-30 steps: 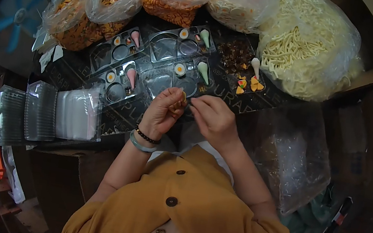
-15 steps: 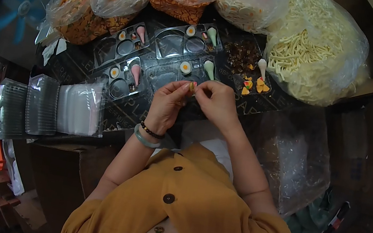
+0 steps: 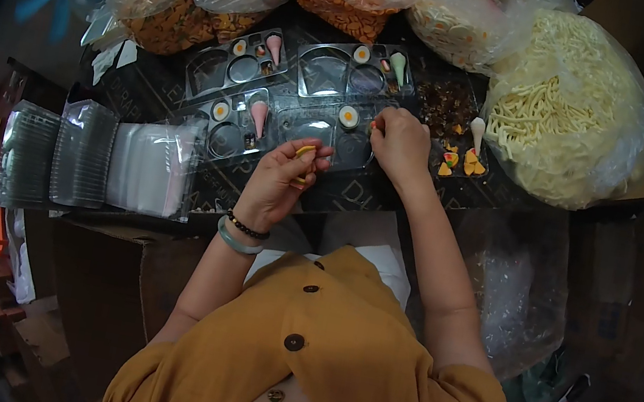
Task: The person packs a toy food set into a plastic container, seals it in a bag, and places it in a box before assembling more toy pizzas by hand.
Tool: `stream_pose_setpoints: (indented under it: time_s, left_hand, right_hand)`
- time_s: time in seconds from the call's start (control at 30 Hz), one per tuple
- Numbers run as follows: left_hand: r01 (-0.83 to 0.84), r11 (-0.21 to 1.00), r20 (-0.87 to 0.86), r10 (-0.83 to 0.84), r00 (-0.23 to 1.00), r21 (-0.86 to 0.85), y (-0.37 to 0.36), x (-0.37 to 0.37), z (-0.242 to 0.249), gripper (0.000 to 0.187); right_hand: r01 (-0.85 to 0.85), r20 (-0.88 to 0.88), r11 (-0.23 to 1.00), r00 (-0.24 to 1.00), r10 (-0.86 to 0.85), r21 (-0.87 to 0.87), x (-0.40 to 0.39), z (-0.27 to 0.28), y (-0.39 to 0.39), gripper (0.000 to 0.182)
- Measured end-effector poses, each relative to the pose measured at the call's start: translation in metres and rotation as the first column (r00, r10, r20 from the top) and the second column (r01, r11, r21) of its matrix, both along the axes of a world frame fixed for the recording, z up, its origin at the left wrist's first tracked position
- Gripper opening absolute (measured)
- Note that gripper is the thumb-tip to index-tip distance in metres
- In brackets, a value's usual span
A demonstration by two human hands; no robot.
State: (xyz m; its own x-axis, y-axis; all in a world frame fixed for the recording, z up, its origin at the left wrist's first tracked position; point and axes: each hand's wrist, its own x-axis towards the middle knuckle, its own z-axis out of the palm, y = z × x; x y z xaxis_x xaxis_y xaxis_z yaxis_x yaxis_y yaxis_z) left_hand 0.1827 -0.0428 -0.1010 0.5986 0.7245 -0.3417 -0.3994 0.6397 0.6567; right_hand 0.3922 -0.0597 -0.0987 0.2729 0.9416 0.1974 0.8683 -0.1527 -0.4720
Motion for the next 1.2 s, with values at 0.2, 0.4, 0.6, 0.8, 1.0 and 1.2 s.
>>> stream_pose_setpoints:
  time_s: [0.2, 0.4, 0.6, 0.8, 1.0, 1.2]
  left_hand:
    - [-0.068, 0.981, -0.152, 0.096, 0.984, 0.181, -0.006, -0.008, 0.004, 0.034]
    - [0.032, 0.940, -0.306, 0.078, 0.949, 0.339, -0.003, -0.030, 0.004, 0.036]
    - [0.214, 0.930, -0.290, -0.125, 0.949, 0.300, 0.003, -0.073, 0.020, 0.040]
    - [0.063, 0.940, -0.219, 0.013, 0.976, 0.336, 0.006, -0.089, 0.024, 0.045]
    - [-0.200, 0.877, -0.373, 0.378, 0.847, 0.436, 0.031, -0.100, 0.003, 0.037]
    - [-0.204, 0.876, -0.415, 0.397, 0.819, 0.437, 0.035, -0.107, -0.015, 0.038]
  right_hand:
    - [-0.164, 0.132, 0.946, 0.983, 0.131, 0.281, -0.031, 0.025, -0.013, 0.007]
    - [-0.578, -0.211, 0.746, 0.725, 0.655, 0.330, -0.078, 0.031, -0.015, 0.017]
    - [-0.621, -0.315, 0.737, 0.666, 0.676, 0.268, -0.100, 0.031, -0.009, 0.018]
    - [-0.483, -0.505, 0.869, 0.726, 0.466, 0.109, -0.116, 0.027, 0.018, 0.017]
    - [-0.347, -0.427, 0.937, 0.840, 0.334, 0.051, -0.137, -0.002, 0.081, 0.021]
    - [-0.294, -0.164, 0.954, 0.940, 0.300, 0.061, -0.152, 0.001, 0.088, 0.014]
